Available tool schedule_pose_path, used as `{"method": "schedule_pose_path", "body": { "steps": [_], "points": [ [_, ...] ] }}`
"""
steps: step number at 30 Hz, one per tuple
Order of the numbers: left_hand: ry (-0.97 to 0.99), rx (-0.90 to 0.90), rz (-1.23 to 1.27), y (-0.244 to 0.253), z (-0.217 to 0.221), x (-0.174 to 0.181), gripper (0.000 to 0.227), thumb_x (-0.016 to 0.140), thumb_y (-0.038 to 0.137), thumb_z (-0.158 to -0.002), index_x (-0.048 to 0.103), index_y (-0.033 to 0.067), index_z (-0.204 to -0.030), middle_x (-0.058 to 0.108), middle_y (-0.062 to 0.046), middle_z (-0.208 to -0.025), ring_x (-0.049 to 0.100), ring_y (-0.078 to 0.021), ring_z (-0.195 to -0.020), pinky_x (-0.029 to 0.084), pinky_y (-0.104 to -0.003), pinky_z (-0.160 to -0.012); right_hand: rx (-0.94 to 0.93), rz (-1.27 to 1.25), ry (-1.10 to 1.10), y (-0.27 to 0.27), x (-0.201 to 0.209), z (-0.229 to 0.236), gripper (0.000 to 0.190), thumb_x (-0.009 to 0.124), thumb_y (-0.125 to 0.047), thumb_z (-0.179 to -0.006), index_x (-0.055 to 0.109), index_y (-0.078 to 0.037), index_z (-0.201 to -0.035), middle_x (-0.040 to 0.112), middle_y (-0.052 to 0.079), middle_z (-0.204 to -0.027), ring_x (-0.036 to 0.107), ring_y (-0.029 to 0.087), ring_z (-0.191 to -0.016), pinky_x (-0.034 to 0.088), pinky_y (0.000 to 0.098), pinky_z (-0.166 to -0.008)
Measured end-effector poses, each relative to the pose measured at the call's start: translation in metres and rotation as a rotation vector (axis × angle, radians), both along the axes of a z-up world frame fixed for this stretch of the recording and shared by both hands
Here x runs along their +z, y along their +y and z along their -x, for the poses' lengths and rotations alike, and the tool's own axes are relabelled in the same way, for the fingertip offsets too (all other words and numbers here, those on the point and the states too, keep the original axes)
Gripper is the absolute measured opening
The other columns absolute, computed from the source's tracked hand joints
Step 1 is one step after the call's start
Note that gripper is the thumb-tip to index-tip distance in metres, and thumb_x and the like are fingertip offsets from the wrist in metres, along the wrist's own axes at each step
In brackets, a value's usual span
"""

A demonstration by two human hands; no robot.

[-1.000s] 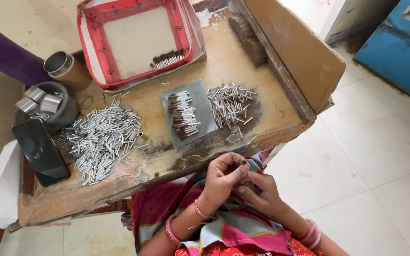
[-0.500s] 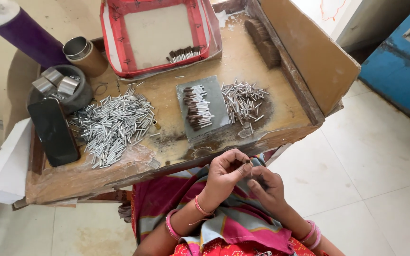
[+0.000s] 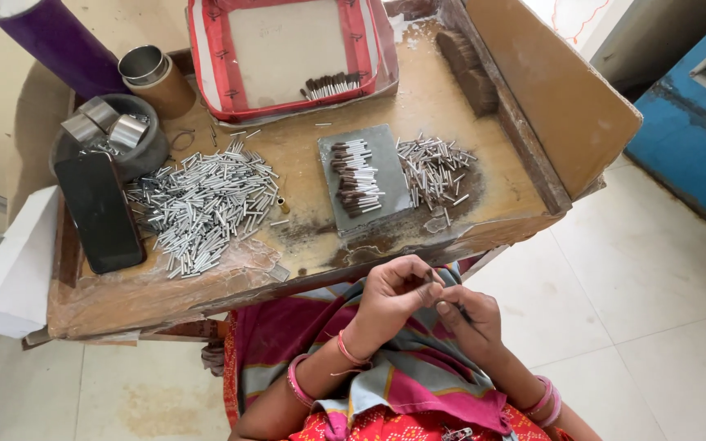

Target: The person sits at a workbench and assembles small metal tube components by hand. They pick individual metal tubes from a pile, work on each piece with both hands, and place the finished pieces in rows on a metal plate, repeating this cycle throughout the episode.

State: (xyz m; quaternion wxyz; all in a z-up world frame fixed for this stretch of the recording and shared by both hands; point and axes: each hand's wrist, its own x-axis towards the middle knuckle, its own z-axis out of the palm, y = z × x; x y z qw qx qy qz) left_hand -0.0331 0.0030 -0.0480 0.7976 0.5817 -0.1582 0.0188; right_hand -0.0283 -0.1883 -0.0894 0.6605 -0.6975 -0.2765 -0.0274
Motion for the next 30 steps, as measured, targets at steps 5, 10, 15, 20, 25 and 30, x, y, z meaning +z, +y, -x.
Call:
{"method": "schedule_pose_path", "body": {
  "steps": [5,10,15,20,25,30],
  "points": [
    [0.170,-0.129,0.269,0.011,-0.003,-0.001,0.003,0.069,-0.002,-0.101,0.070,-0.0024,-0.104,0.069,-0.008,-0.100,0.061,-0.0105,-0.082,0.052,-0.025,-0.076,-0.051,0.144,-0.090,0.002,0.003,0.001,0.009,0.065,-0.012,-0.100,0.068,-0.004,-0.097,0.062,-0.003,-0.070,0.057,0.004,-0.061,0.047,0.0221,-0.058],
    [-0.102,-0.010,0.032,0.008,0.001,0.000,0.008,0.070,-0.007,-0.098,0.072,-0.0040,-0.105,0.064,-0.004,-0.110,0.062,-0.0111,-0.102,0.053,-0.025,-0.093,-0.112,-0.008,0.033,0.015,0.017,0.003,0.020,0.064,-0.003,-0.095,0.065,0.001,-0.115,0.063,-0.003,-0.072,0.054,0.002,-0.061,0.044,0.0197,-0.054],
    [0.024,-0.043,0.070,0.011,0.012,0.026,0.016,0.067,-0.008,-0.095,0.068,-0.0020,-0.109,0.066,-0.003,-0.106,0.065,-0.0099,-0.097,0.054,-0.024,-0.089,-0.153,0.053,-0.046,0.016,0.013,0.005,0.008,0.066,-0.001,-0.096,0.064,0.000,-0.103,0.058,-0.004,-0.070,0.048,0.000,-0.063,0.039,0.0189,-0.054],
    [0.070,0.021,0.048,0.011,0.017,0.035,0.018,0.067,-0.008,-0.094,0.062,-0.0005,-0.110,0.067,-0.002,-0.099,0.064,-0.0065,-0.092,0.054,-0.023,-0.083,-0.156,0.047,-0.028,0.017,0.016,0.007,0.005,0.065,0.002,-0.093,0.065,-0.001,-0.096,0.058,-0.005,-0.070,0.047,0.000,-0.060,0.036,0.0194,-0.052],
    [0.002,0.020,-0.041,0.011,0.015,0.028,0.008,0.062,-0.009,-0.097,0.063,-0.0021,-0.102,0.069,-0.004,-0.093,0.067,-0.0080,-0.085,0.055,-0.023,-0.079,-0.180,0.079,-0.051,0.017,0.018,0.008,0.007,0.067,0.003,-0.089,0.064,-0.002,-0.094,0.055,-0.005,-0.064,0.045,-0.001,-0.056,0.035,0.0191,-0.050],
    [0.019,0.041,-0.059,0.009,0.013,0.029,0.008,0.062,-0.009,-0.098,0.063,-0.0022,-0.100,0.069,-0.005,-0.091,0.066,-0.0081,-0.084,0.055,-0.023,-0.077,-0.184,0.070,-0.041,0.016,0.014,0.007,0.008,0.067,0.003,-0.090,0.064,-0.002,-0.094,0.053,-0.004,-0.066,0.044,0.000,-0.059,0.035,0.0199,-0.052]
  ]
}}
